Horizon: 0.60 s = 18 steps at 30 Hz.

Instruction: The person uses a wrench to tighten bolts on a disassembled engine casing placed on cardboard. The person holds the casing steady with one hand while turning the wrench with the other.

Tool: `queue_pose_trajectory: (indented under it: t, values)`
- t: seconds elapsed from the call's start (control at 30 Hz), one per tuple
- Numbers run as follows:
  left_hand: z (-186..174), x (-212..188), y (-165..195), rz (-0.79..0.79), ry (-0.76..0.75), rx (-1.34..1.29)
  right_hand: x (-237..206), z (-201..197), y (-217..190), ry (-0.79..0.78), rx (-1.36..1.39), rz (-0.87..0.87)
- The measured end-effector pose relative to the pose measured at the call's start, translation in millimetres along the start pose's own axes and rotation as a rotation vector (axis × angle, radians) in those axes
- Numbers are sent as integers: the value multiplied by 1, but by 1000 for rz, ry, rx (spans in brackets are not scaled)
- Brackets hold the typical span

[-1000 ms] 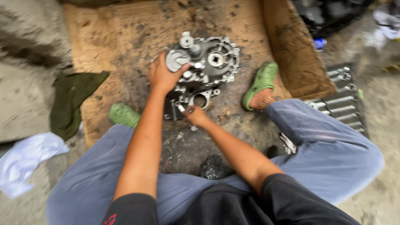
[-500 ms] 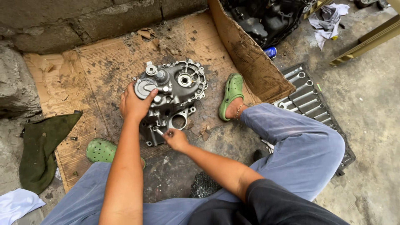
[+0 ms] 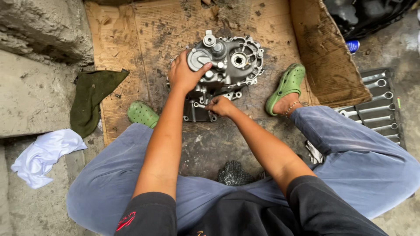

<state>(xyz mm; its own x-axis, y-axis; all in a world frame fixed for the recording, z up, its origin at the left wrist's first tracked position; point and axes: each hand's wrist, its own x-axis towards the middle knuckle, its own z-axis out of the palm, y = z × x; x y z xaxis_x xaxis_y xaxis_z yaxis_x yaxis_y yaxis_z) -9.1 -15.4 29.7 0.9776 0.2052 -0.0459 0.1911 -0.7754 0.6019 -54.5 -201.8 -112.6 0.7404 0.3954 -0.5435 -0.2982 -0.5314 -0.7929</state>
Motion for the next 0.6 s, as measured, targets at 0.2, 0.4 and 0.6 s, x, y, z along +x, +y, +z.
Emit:
queue_pose_trajectory:
  t: [0.2, 0.4, 0.6]
  values:
    - [-2, 0, 3, 1, -13, 17, -3, 1, -4, 29, -63, 27]
    - [-2, 1, 3, -22, -43, 33, -9, 2, -3, 66, -95, 60]
    - [-1, -2, -1, 41, 33, -27, -31, 64, 7, 80, 563, 315]
